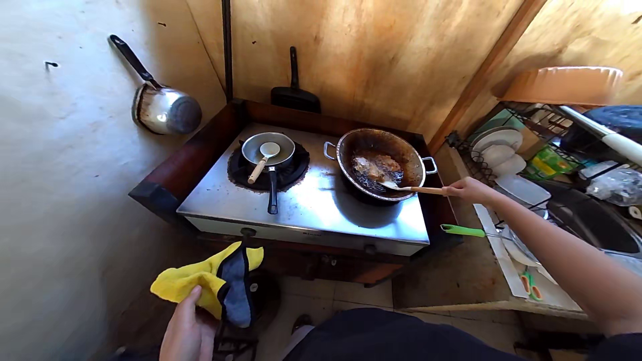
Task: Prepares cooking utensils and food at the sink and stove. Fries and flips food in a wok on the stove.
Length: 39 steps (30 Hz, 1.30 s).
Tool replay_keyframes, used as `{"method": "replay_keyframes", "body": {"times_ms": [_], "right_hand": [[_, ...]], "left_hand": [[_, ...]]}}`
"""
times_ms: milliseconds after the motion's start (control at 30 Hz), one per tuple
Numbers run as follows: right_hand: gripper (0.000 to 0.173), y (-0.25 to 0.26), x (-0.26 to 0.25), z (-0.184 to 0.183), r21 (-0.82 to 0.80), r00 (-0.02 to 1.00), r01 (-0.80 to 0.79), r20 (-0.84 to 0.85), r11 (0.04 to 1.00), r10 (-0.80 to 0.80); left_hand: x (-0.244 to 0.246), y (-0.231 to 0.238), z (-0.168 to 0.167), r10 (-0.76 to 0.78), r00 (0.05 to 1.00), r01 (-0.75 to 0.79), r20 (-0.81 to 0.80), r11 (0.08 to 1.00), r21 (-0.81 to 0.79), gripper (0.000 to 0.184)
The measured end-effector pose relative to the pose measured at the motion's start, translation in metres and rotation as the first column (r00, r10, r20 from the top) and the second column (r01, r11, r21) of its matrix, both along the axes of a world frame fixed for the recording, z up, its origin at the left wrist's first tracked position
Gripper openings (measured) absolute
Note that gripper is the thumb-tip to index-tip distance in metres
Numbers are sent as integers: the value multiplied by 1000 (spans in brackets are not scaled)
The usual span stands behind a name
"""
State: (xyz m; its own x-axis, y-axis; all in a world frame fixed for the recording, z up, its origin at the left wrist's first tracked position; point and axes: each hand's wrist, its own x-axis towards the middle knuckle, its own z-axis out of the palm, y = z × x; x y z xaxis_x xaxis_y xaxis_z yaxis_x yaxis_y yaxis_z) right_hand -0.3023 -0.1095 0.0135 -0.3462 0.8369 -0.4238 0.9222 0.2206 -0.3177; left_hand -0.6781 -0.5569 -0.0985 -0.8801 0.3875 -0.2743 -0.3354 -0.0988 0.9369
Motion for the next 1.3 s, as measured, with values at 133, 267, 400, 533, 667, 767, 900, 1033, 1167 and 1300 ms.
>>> {"method": "replay_keyframes", "body": {"times_ms": [133,267,400,533,667,767,900,1033,1167,1300], "right_hand": [[42,4,-12,21,54,983,-131,139,990,123],[37,0,-35,56,124,918,-273,329,954,220],[37,8,-61,77,119,816,-378,512,918,270],[39,6,-81,85,94,796,-390,535,916,283],[41,4,-85,88,76,777,-403,554,912,297],[43,0,-85,89,59,777,-389,557,919,293],[45,-4,-89,95,41,769,-373,572,927,284],[47,-13,-108,112,16,768,-338,583,941,266],[45,-12,-124,107,-40,773,-301,575,953,268],[45,-8,-126,81,-28,783,-297,565,955,260]], "left_hand": [[1,1,1,4,1000,-4,6,1000,3,30],[6,7,12,-34,999,35,-31,999,6,33],[9,30,29,-120,988,121,-93,993,11,35],[6,82,58,-299,931,295,-208,954,-55,38],[-13,162,80,-465,846,445,-260,885,-137,45],[-37,228,77,-531,804,465,-268,842,-272,57],[-64,310,65,-629,750,473,-207,727,-497,64],[-81,373,38,-717,681,522,-147,616,-590,64],[-85,406,13,-780,626,659,-11,537,-526,63],[-90,418,7,-837,547,680,-2,446,-582,59]]}}
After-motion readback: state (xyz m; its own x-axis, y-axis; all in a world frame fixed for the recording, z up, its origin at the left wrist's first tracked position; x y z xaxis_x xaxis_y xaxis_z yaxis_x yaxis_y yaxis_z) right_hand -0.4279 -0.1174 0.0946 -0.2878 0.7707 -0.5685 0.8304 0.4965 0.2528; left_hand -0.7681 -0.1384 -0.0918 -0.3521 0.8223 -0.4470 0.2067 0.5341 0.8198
